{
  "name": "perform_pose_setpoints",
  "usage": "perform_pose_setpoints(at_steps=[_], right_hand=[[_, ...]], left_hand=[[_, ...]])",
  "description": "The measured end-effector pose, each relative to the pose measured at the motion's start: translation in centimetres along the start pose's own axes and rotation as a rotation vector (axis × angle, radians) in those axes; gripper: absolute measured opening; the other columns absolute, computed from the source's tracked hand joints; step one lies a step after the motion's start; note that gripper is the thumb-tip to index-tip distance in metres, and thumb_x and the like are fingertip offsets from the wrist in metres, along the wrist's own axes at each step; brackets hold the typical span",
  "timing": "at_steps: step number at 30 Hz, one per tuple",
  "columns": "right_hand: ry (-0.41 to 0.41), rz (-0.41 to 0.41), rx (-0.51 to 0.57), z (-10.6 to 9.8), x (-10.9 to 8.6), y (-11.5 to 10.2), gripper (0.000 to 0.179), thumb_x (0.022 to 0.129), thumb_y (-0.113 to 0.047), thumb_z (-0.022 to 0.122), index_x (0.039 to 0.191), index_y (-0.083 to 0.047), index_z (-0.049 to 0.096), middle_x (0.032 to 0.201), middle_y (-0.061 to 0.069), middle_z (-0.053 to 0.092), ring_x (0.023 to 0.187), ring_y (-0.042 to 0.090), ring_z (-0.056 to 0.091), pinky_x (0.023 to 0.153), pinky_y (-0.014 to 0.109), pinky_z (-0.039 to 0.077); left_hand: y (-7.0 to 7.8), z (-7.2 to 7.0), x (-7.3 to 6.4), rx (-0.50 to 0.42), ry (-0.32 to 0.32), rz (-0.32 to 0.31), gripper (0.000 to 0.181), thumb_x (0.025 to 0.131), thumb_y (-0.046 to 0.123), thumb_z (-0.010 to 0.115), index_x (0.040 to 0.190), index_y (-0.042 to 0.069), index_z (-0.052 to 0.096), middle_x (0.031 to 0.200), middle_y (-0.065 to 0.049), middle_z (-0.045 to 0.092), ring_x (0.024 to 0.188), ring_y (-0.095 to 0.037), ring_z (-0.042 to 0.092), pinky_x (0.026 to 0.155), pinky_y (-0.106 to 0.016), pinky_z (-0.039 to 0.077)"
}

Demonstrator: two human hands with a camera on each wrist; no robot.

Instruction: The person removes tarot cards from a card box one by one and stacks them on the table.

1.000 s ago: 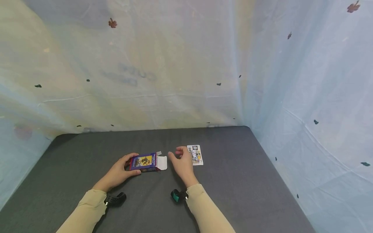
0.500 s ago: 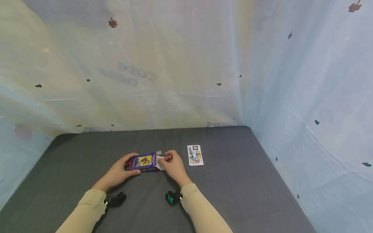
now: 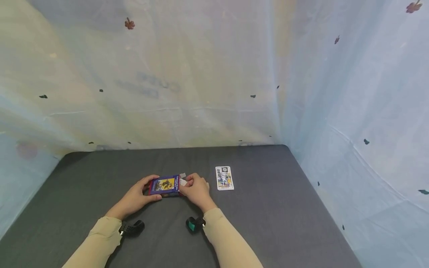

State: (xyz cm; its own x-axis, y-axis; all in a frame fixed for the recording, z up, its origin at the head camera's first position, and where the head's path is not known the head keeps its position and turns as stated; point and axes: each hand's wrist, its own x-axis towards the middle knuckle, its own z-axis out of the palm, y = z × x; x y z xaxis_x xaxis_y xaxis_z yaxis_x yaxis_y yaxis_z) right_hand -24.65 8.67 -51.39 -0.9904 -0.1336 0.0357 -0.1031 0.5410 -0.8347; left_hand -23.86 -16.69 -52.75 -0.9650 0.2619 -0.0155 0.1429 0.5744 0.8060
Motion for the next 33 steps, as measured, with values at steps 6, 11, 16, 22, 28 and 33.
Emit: perform_pose_setpoints(at_steps=[6,11,16,22,28,33], right_hand=[[0.001,0.002,-0.028,0.2,0.1,-0.2,0.033,0.084,-0.029,0.075,0.107,-0.011,0.06,0.075,-0.011,0.064,0.076,0.011,0.053,0.093,0.046,0.029],[-0.007,0.011,-0.001,0.2,0.2,0.0,0.03,0.085,-0.026,0.074,0.108,-0.012,0.06,0.077,-0.01,0.064,0.085,0.014,0.051,0.095,0.048,0.028],[-0.029,0.016,0.003,0.0,0.2,0.1,0.03,0.085,-0.025,0.073,0.109,-0.012,0.061,0.078,-0.01,0.064,0.09,0.016,0.05,0.096,0.048,0.028],[-0.092,0.049,0.118,-0.5,0.0,0.1,0.03,0.086,-0.021,0.071,0.112,-0.011,0.06,0.083,-0.002,0.064,0.074,0.014,0.055,0.066,0.031,0.043],[-0.115,0.011,0.196,-0.8,0.0,0.4,0.027,0.089,-0.014,0.069,0.112,-0.005,0.059,0.083,0.004,0.061,0.07,0.014,0.054,0.059,0.026,0.045],[-0.131,-0.022,0.217,-1.4,0.0,0.7,0.033,0.092,-0.013,0.065,0.124,-0.006,0.055,0.084,0.005,0.058,0.067,0.013,0.049,0.059,0.027,0.041]], left_hand=[[0.1,-0.1,-0.1,0.011,0.0,0.002,0.083,0.075,0.055,0.077,0.144,0.027,0.04,0.138,-0.013,0.043,0.124,-0.035,0.046,0.097,-0.055,0.038],[-0.1,-0.1,0.1,0.005,0.012,0.013,0.083,0.075,0.056,0.077,0.143,0.028,0.041,0.137,-0.011,0.044,0.123,-0.033,0.047,0.096,-0.055,0.039],[-0.1,0.0,0.2,0.0,0.008,0.006,0.082,0.074,0.055,0.078,0.143,0.028,0.041,0.138,-0.009,0.044,0.123,-0.032,0.047,0.097,-0.055,0.039],[0.1,0.0,0.2,0.009,0.009,0.001,0.082,0.075,0.054,0.078,0.143,0.029,0.041,0.138,-0.009,0.044,0.123,-0.032,0.046,0.097,-0.055,0.039],[0.2,0.1,0.3,0.015,0.006,-0.012,0.083,0.074,0.056,0.078,0.143,0.029,0.041,0.139,-0.009,0.043,0.123,-0.032,0.046,0.097,-0.055,0.039],[0.1,0.2,0.2,0.012,0.011,-0.025,0.082,0.074,0.054,0.078,0.143,0.03,0.041,0.139,-0.009,0.043,0.124,-0.033,0.046,0.097,-0.055,0.039]])
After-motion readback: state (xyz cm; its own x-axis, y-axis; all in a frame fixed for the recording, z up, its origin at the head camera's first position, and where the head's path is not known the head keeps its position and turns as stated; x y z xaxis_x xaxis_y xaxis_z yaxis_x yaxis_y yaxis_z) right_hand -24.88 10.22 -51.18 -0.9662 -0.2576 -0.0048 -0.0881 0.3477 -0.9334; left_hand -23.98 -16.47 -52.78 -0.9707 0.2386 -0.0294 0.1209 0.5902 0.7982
